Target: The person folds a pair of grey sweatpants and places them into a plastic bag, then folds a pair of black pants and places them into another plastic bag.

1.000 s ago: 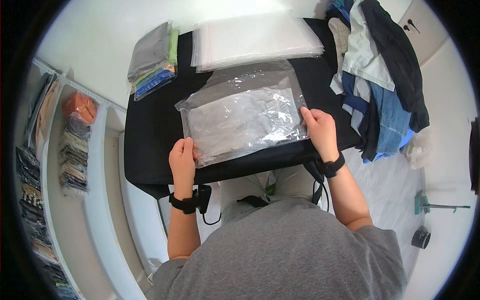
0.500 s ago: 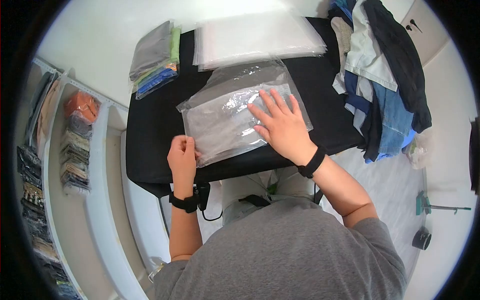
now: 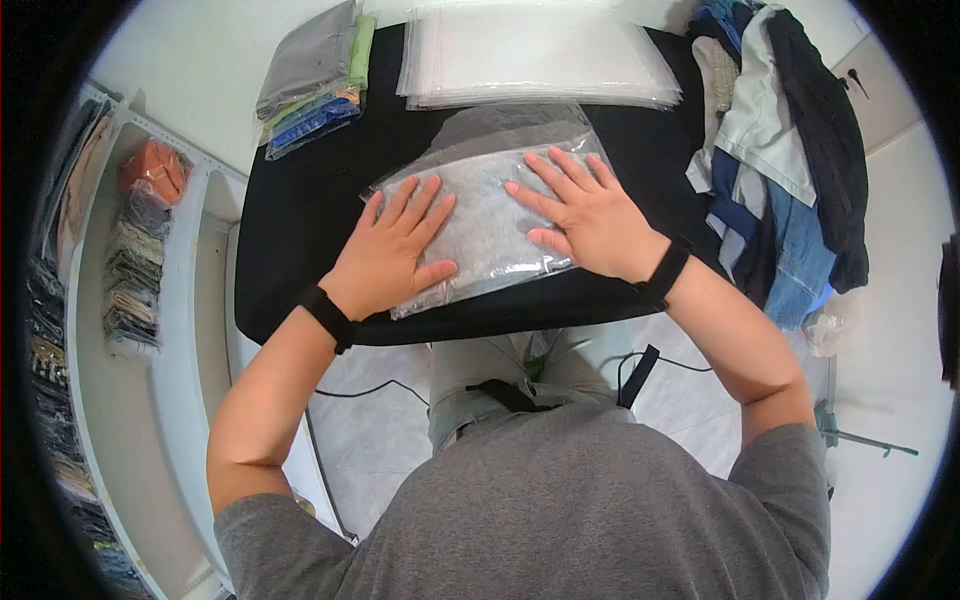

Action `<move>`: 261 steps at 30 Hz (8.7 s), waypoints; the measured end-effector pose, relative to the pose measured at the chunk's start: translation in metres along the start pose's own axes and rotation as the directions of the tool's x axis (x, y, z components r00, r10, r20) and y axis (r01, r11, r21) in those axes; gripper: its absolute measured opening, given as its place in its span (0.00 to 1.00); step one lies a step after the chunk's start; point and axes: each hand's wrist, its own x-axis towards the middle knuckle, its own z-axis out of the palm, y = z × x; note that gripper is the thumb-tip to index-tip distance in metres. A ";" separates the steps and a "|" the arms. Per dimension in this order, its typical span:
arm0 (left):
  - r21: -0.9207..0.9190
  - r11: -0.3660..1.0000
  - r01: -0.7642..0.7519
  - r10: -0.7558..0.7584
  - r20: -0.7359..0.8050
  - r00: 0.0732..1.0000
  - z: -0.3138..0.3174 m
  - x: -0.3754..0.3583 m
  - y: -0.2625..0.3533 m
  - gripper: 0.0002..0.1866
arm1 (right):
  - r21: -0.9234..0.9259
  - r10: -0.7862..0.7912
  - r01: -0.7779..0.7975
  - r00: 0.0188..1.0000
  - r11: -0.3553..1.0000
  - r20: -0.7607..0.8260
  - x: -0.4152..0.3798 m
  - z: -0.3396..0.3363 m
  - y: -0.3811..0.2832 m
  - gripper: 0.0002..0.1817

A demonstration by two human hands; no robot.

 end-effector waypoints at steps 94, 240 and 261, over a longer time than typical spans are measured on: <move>-0.833 -0.318 0.452 -0.504 0.553 0.664 -0.012 -0.021 -0.084 0.36 | 0.700 0.504 -0.708 0.572 -0.095 0.647 -0.003 -0.014 0.034 0.19; -0.846 -0.215 0.488 -0.522 0.521 0.675 0.007 -0.065 -0.010 0.21 | 0.638 0.257 -0.698 0.584 -0.326 0.770 -0.049 0.002 0.022 0.15; -0.644 -0.752 0.143 -0.145 0.372 0.917 -0.009 -0.031 -0.009 0.25 | 0.693 0.305 -0.493 0.651 -0.526 0.695 -0.046 0.013 0.018 0.18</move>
